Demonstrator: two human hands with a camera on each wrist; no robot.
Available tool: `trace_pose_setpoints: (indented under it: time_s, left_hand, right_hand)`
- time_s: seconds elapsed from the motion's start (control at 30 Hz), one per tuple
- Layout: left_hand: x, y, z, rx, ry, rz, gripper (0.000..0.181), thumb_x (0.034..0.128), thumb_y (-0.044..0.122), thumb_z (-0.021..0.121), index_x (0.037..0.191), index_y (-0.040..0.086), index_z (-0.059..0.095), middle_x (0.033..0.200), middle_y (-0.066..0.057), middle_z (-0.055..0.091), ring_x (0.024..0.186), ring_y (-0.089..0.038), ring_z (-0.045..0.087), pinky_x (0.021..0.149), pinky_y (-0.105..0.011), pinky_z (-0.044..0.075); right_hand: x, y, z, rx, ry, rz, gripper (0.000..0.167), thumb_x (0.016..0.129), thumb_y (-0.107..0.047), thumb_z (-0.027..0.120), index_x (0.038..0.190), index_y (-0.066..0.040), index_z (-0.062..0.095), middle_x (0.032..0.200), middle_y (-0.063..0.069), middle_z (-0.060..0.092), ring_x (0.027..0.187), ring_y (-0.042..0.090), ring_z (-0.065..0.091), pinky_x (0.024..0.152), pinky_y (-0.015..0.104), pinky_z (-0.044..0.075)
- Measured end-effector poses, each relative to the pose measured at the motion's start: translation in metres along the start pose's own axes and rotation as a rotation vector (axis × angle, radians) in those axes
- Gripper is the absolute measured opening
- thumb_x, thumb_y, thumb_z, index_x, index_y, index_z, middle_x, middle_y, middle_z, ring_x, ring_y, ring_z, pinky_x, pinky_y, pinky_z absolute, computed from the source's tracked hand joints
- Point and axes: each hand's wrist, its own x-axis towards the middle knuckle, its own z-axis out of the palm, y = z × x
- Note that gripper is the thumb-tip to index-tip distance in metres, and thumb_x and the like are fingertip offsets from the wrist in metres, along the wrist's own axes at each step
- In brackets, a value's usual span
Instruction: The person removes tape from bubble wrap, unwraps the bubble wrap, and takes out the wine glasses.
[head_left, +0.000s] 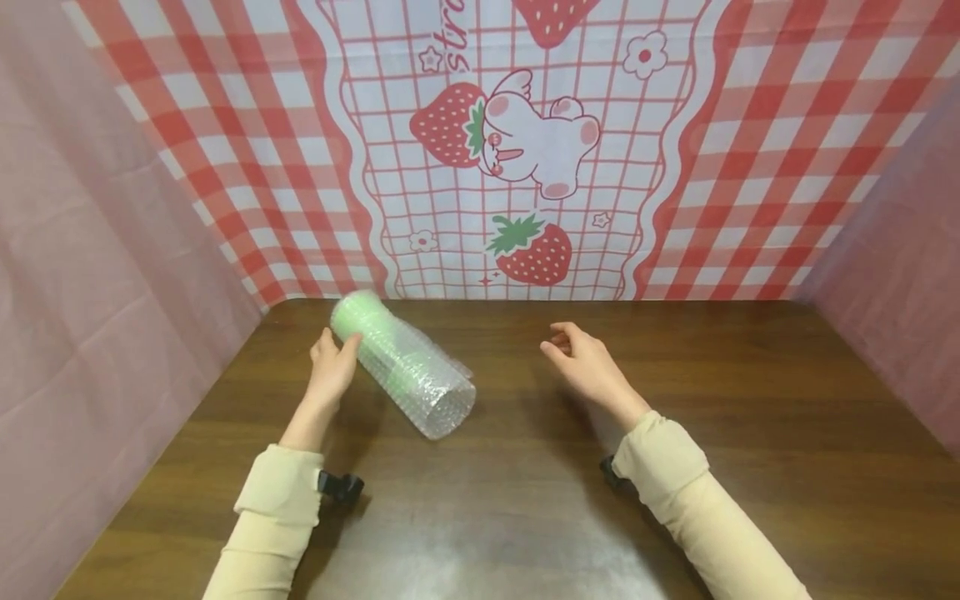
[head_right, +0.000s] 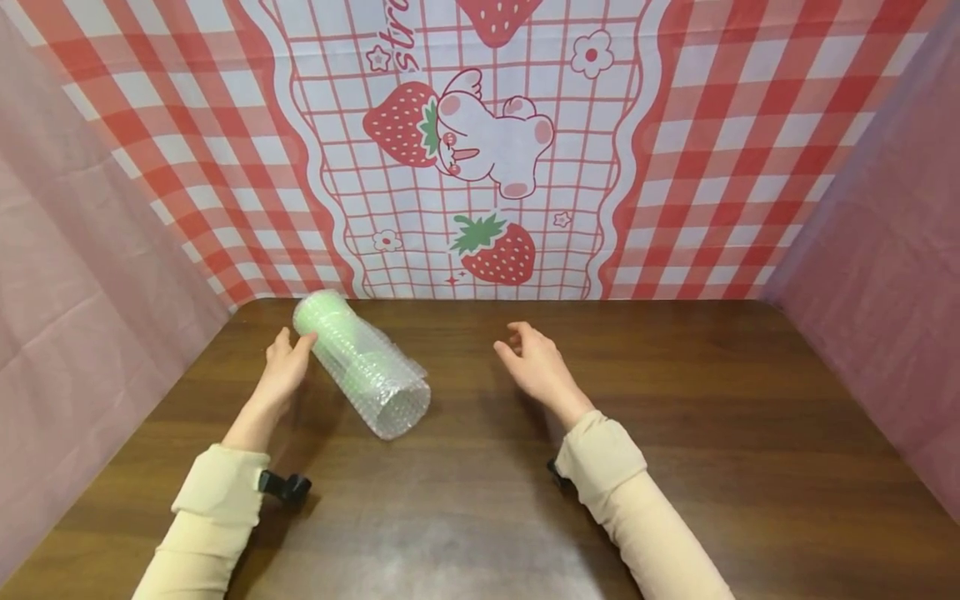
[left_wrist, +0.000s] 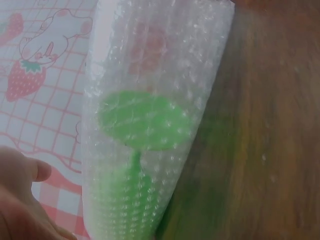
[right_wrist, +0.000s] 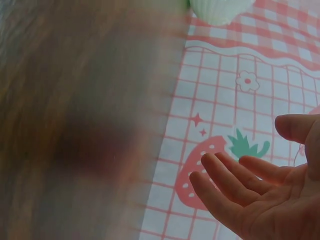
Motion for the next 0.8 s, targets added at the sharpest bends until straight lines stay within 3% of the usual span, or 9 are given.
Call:
trace_pose_setpoints:
  time_s: [0.33, 0.57, 0.8]
  left_hand:
    - [0.002, 0.004, 0.006, 0.014, 0.0, 0.025, 0.08, 0.0936, 0.041, 0.036, 0.143, 0.003, -0.014, 0.147, -0.024, -0.016, 0.136, -0.04, -0.003, 0.112, -0.049, 0.006]
    - [0.002, 0.006, 0.008, -0.016, -0.003, 0.009, 0.081, 0.0933, 0.042, 0.037, 0.142, 0.004, -0.016, 0.147, -0.023, -0.018, 0.136, -0.041, -0.001, 0.112, -0.049, 0.006]
    - [0.002, 0.008, 0.01, -0.049, 0.006, 0.019, 0.081, 0.0934, 0.042, 0.037, 0.143, 0.006, -0.016, 0.148, -0.021, -0.016, 0.137, -0.039, -0.001, 0.112, -0.049, 0.006]
  right_hand:
    - [0.007, -0.002, 0.017, 0.026, -0.043, 0.021, 0.051, 0.094, -0.036, 0.045, 0.13, -0.001, 0.041, 0.12, 0.02, 0.057, 0.108, 0.031, 0.056, 0.092, 0.044, 0.045]
    - [0.011, -0.005, 0.028, 0.086, -0.111, 0.064, 0.056, 0.093, -0.043, 0.043, 0.132, -0.003, 0.039, 0.125, 0.02, 0.054, 0.114, 0.032, 0.052, 0.093, 0.045, 0.044]
    - [0.016, -0.008, 0.041, 0.096, -0.114, 0.078, 0.053, 0.093, -0.038, 0.046, 0.13, -0.001, 0.043, 0.12, 0.018, 0.057, 0.11, 0.031, 0.055, 0.092, 0.043, 0.045]
